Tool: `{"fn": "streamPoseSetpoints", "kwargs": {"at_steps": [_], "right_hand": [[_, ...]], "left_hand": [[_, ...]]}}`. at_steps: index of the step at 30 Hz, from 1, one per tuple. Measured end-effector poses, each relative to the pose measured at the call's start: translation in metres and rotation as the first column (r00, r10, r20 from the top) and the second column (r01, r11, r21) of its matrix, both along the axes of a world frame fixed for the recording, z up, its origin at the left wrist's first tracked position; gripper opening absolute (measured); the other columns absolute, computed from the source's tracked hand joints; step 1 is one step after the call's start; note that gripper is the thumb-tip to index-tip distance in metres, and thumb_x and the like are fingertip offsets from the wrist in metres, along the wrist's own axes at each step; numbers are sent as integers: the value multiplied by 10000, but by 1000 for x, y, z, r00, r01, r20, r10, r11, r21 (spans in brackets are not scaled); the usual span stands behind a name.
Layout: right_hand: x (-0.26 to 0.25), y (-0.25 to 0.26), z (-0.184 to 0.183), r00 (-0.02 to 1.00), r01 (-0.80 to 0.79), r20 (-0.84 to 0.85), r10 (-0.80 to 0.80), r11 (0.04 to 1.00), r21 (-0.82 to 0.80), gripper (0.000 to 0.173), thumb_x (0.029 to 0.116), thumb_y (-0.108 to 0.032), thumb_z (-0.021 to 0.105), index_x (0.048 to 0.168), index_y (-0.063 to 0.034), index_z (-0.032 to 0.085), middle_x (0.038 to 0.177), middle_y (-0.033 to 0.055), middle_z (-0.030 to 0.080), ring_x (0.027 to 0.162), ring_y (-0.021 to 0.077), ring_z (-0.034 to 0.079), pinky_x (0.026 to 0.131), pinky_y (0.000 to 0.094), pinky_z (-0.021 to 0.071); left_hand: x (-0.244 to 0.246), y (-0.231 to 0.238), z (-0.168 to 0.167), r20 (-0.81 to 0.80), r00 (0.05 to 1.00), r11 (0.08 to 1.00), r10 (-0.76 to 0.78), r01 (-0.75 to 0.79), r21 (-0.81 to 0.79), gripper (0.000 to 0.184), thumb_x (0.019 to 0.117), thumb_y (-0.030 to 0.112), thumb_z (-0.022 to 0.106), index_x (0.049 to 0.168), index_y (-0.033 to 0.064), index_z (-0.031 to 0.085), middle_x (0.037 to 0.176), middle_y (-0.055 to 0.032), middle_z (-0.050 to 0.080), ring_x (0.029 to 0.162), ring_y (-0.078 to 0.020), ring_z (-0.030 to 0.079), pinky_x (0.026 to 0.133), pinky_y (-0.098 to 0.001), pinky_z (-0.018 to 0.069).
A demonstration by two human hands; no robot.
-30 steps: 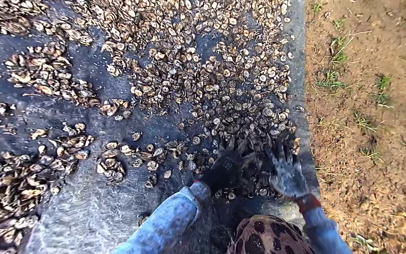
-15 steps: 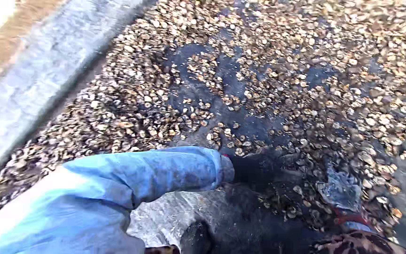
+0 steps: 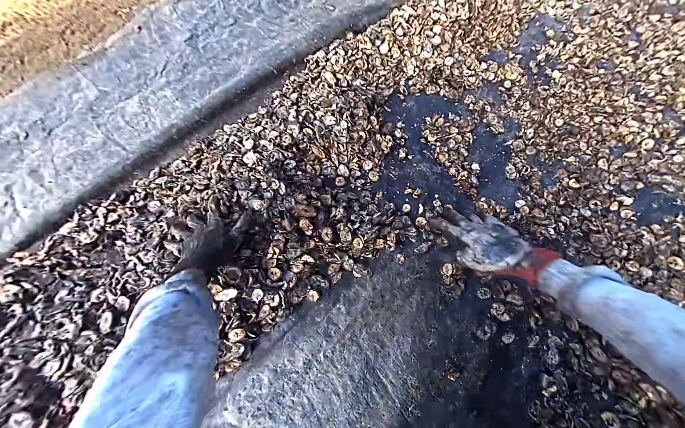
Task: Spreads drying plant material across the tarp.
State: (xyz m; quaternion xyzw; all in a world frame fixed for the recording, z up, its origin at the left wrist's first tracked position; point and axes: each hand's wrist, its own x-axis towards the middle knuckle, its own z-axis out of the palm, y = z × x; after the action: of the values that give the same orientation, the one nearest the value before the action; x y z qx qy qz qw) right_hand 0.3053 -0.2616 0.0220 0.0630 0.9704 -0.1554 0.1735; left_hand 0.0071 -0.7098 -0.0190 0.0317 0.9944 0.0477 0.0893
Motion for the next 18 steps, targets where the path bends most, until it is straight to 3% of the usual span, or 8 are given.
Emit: {"fn": "streamPoseSetpoints", "kwargs": {"at_steps": [2, 5, 7, 9, 11, 13, 16, 18], "right_hand": [[-101, -36, -37, 993, 25, -115, -28, 999, -29, 798, 948, -717, 494, 1626, -351, 287, 1670, 157, 308, 1520, 429, 302, 1155, 705, 286], [-220, -123, -84, 937, 145, -306, -171, 984, -105, 892, 899, -824, 421, 1639, -362, 238, 1705, 181, 188, 1566, 460, 115, 1198, 748, 74], [-253, -196, -91, 876, 179, -414, -247, 964, -197, 931, 839, -842, 484, 1621, -374, 294, 1696, 139, 246, 1568, 403, 166, 1217, 705, 107], [-248, -240, -74, 881, 120, -392, -264, 927, -355, 919, 818, -779, 612, 1600, -374, 347, 1624, 87, 415, 1491, 350, 372, 1174, 665, 283], [-216, -243, -58, 906, 41, -342, -251, 854, -518, 853, 862, -592, 732, 1586, -278, 409, 1528, 102, 537, 1366, 353, 525, 1079, 657, 409], [-179, -230, -55, 953, 36, -210, -220, 769, -639, 698, 944, -474, 708, 1551, -234, 463, 1407, 125, 631, 1249, 344, 620, 1011, 639, 489], [-102, -210, -51, 977, 166, 38, -209, 640, -750, 641, 1004, -433, 630, 1563, -177, 446, 1487, 127, 575, 1372, 281, 540, 1164, 530, 388], [-34, -191, -53, 931, 278, 136, -338, 418, -865, 655, 996, -328, 658, 1568, -112, 422, 1528, 128, 529, 1397, 179, 506, 1194, 387, 376]], "left_hand": [[-11, -15, -13, -64, 997, 998, -36, 40, 50, 916, 958, 770, 378, 1649, 197, 195, 1526, -366, 403, 1378, -608, 400, 1032, -822, 319], [-20, -20, -14, -93, 993, 996, -77, 81, 43, 880, 952, 762, 421, 1630, 226, 255, 1444, -344, 508, 1312, -582, 491, 1026, -800, 342], [-12, -21, -8, -71, 994, 997, -78, 80, 22, 872, 943, 788, 388, 1626, 258, 274, 1393, -350, 549, 1261, -605, 517, 973, -823, 356], [9, -22, -4, -46, 998, 995, -48, 52, 85, 797, 954, 771, 402, 1619, 350, 275, 1314, -334, 612, 1169, -606, 579, 899, -834, 389], [44, -15, 0, 6, 999, 982, -38, 37, 187, 748, 980, 702, 447, 1604, 308, 331, 1324, -319, 616, 1212, -576, 573, 957, -810, 379], [102, 13, 10, 60, 998, 959, -21, 3, 284, 773, 972, 628, 523, 1619, 271, 295, 1346, -301, 610, 1232, -545, 575, 977, -775, 387], [196, 61, 6, 33, 999, 857, 20, -35, 514, 945, 855, 513, 710, 1638, 221, 267, 1383, -269, 603, 1195, -459, 629, 953, -673, 474], [246, 89, -9, 118, 992, 613, -43, -67, 787, 993, 819, 366, 785, 1633, 167, 251, 1557, -141, 479, 1308, -197, 586, 1042, -374, 525]]}}
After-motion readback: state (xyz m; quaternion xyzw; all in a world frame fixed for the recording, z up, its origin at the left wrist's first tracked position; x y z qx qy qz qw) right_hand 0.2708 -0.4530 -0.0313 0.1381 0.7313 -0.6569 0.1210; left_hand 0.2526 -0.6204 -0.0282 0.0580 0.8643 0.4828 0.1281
